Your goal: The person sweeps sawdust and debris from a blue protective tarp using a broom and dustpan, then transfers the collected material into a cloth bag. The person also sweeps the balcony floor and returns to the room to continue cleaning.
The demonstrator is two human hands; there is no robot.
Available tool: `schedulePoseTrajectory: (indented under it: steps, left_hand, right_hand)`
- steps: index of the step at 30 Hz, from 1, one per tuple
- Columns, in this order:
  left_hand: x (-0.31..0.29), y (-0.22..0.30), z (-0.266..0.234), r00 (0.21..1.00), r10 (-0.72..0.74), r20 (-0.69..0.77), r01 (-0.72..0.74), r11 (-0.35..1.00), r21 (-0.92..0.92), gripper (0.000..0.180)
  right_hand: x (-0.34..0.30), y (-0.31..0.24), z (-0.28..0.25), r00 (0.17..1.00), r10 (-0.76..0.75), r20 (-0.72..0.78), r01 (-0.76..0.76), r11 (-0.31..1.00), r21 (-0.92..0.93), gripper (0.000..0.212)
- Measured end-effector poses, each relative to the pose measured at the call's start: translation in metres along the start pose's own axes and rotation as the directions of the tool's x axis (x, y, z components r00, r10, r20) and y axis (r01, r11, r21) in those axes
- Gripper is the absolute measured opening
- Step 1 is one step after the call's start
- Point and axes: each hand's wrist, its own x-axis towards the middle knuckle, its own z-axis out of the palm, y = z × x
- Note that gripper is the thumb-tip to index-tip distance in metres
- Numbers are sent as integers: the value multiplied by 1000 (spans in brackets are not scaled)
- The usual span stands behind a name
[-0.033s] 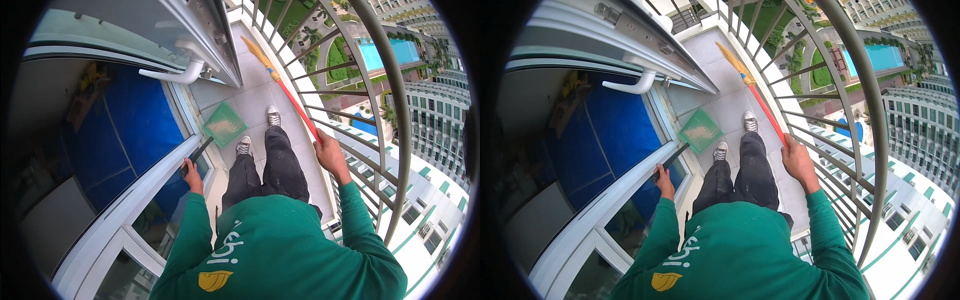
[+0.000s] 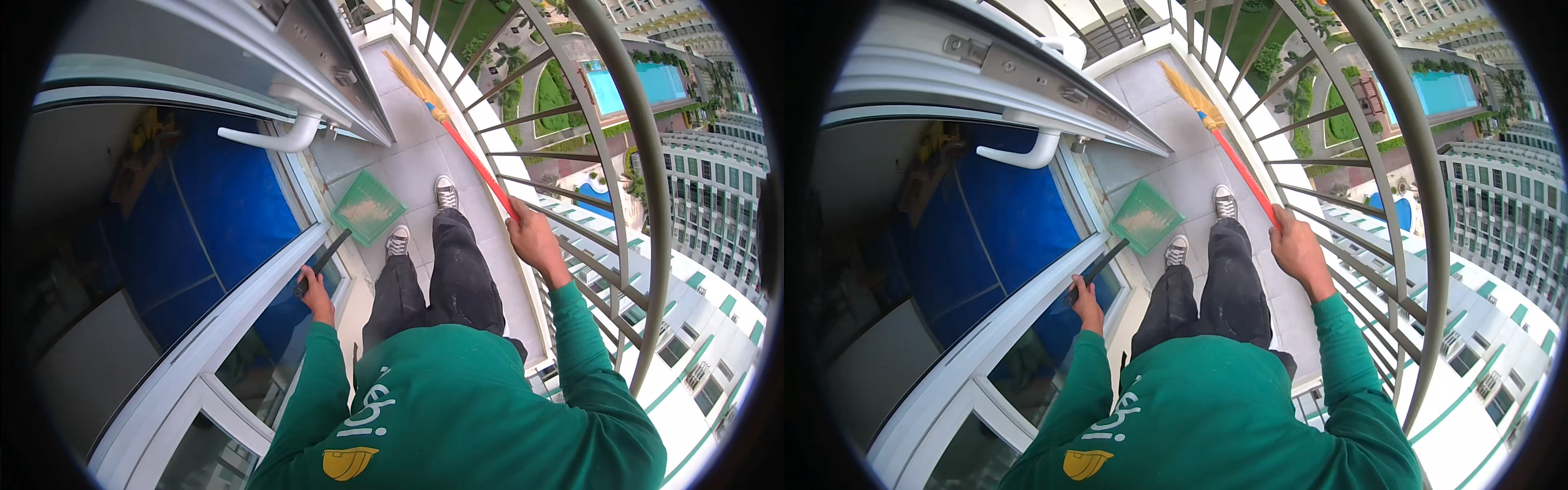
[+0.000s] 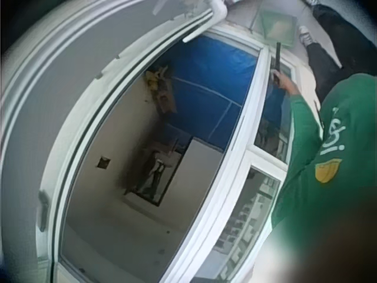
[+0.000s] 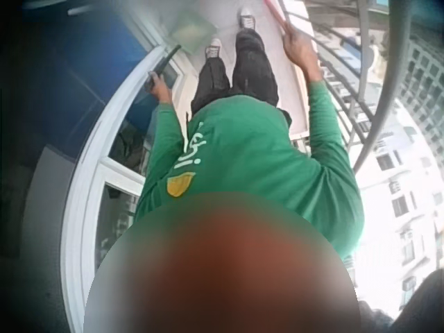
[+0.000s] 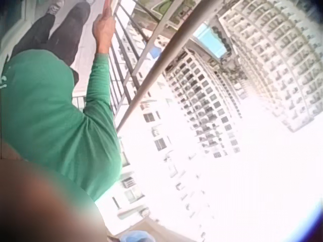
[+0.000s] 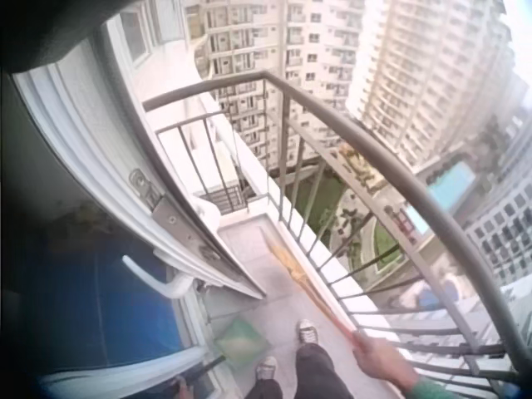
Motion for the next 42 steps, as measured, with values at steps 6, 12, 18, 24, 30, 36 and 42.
schedulePoseTrajectory:
  steps: [6, 12, 18, 24, 30, 36, 42]
  left_hand:
    - [-56, -11, 38, 984, -132, -121, 116, 984, -135, 49]
    - [-77, -20, 75, 970, -193, -149, 160, 965, -207, 47]
    - [-68, -30, 106, 979, -187, -84, 165, 963, -214, 52]
    - [-50, -26, 92, 979, -205, 2, 202, 963, -179, 55]
    - [-23, -29, 80, 976, -209, 54, 215, 962, -166, 55]
    - [4, -50, 86, 991, -133, -14, 130, 982, -136, 53]
    - [18, -60, 62, 994, -30, 104, 26, 999, 37, 43]
  right_hand:
    - [266, -23, 22, 943, -321, 87, 331, 931, -152, 47]
    - [425, -110, 153, 760, -634, 139, 634, 679, -369, 32]
    - [478, -119, 237, 869, -419, 264, 494, 700, -515, 26]
    - [431, -50, 209, 875, -399, 276, 483, 670, -563, 24]
    - [330, 33, 156, 948, -260, 183, 318, 792, -521, 22]
    - [200, 97, 164, 988, -32, 152, 106, 855, -507, 22]
    - [66, 101, 226, 953, 229, 198, -150, 925, -348, 27]
